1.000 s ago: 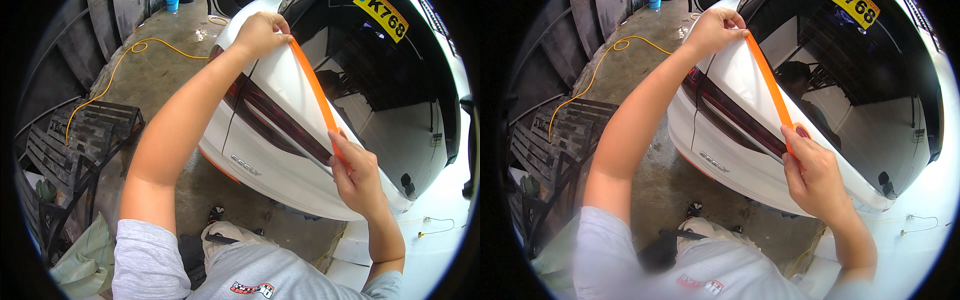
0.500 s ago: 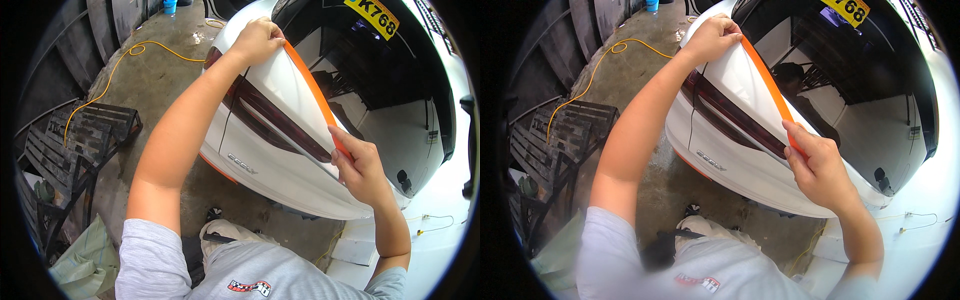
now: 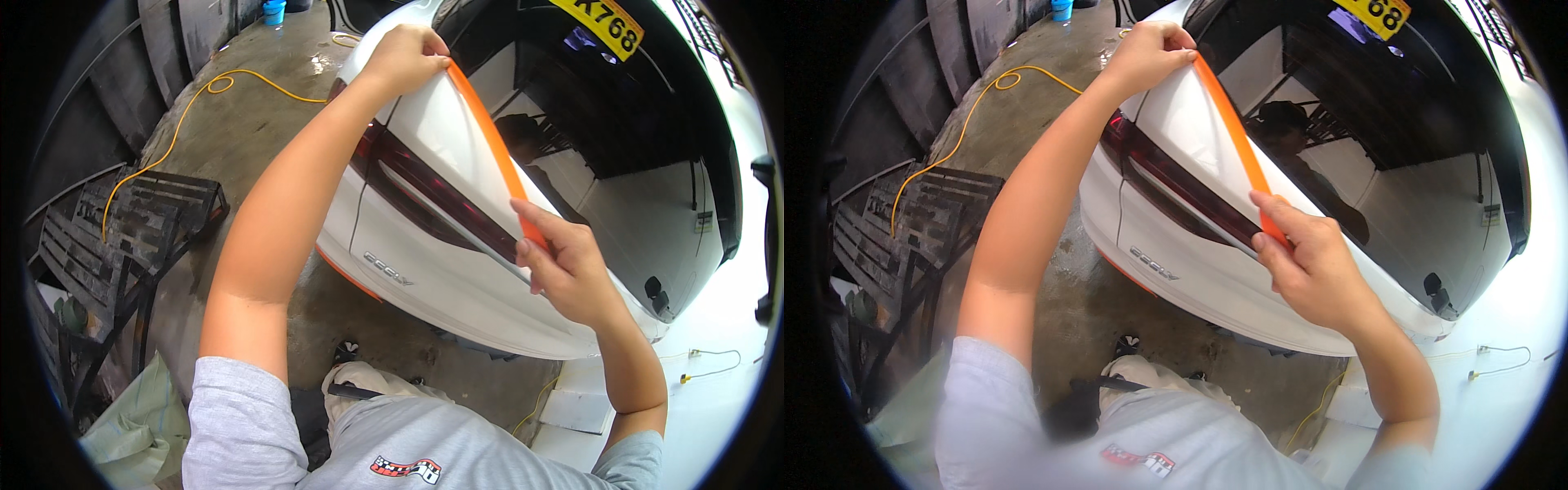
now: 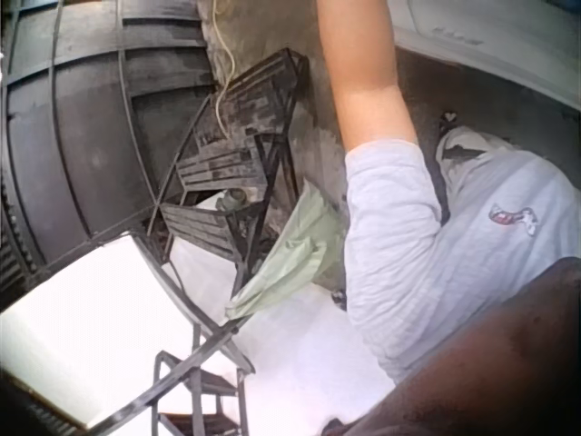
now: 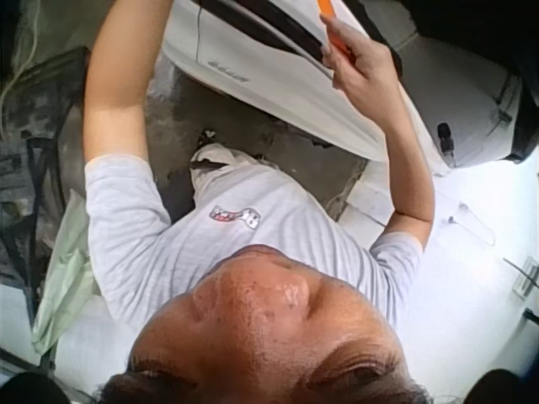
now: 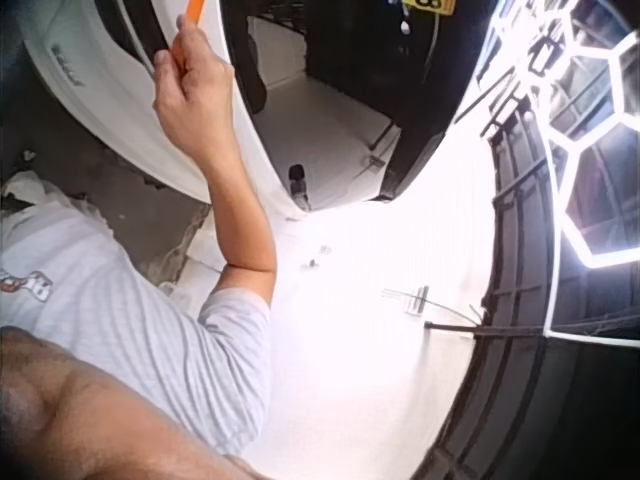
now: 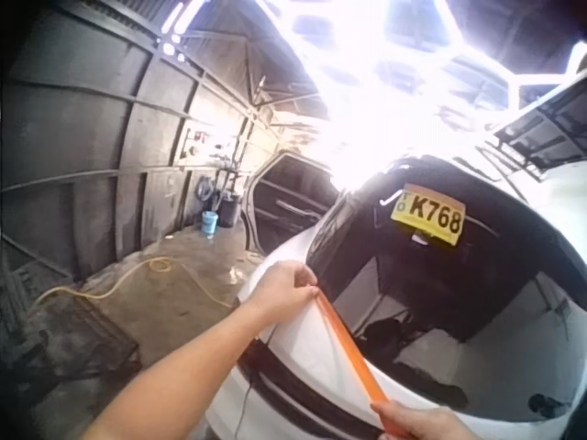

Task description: The person applies orange masking tape along the lower edges of a white car's body panels. They start at the rear door, continue along the rear bumper and wheel arch, and finish at the trunk lid, smoothing the tape as they go.

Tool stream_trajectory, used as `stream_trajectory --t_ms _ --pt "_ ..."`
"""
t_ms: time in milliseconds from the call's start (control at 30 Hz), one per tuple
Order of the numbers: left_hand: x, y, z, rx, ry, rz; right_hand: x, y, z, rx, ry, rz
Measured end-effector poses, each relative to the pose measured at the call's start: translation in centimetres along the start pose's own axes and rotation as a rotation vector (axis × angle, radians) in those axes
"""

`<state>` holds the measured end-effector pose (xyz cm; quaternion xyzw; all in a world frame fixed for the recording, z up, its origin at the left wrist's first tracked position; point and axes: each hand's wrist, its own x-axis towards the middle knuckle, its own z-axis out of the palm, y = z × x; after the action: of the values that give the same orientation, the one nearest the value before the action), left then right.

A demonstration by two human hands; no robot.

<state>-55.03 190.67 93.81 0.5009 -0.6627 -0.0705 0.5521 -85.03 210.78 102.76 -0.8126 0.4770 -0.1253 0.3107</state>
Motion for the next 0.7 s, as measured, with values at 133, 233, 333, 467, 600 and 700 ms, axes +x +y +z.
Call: stream_trajectory --t_ms 133,233,333,467,600,700 --pt "-1.0 -0.4 1.3 -0.145 0.093 -0.069 -0.3 0.8 1.2 0.064 -0.015 -0.039" --pt "-2.1 0.1 2.7 -0.051 0.285 0.060 -0.4 1.2 2.1 0.113 -0.032 -0.026" --pt "-3.1 1.1 3.9 0.121 0.427 0.119 -0.4 1.2 2.4 0.104 -0.025 -0.049" --pt "-3.8 2.4 5.0 0.237 0.490 0.057 -0.6 0.9 2.0 0.101 0.013 -0.031" --pt "-3.5 2.9 4.9 0.235 0.482 -0.034 -1.1 0.6 0.6 0.045 0.030 -0.037" --pt "-3.6 3.2 4.9 0.279 0.448 -0.026 -0.9 0.9 -0.2 0.064 0.029 0.015"
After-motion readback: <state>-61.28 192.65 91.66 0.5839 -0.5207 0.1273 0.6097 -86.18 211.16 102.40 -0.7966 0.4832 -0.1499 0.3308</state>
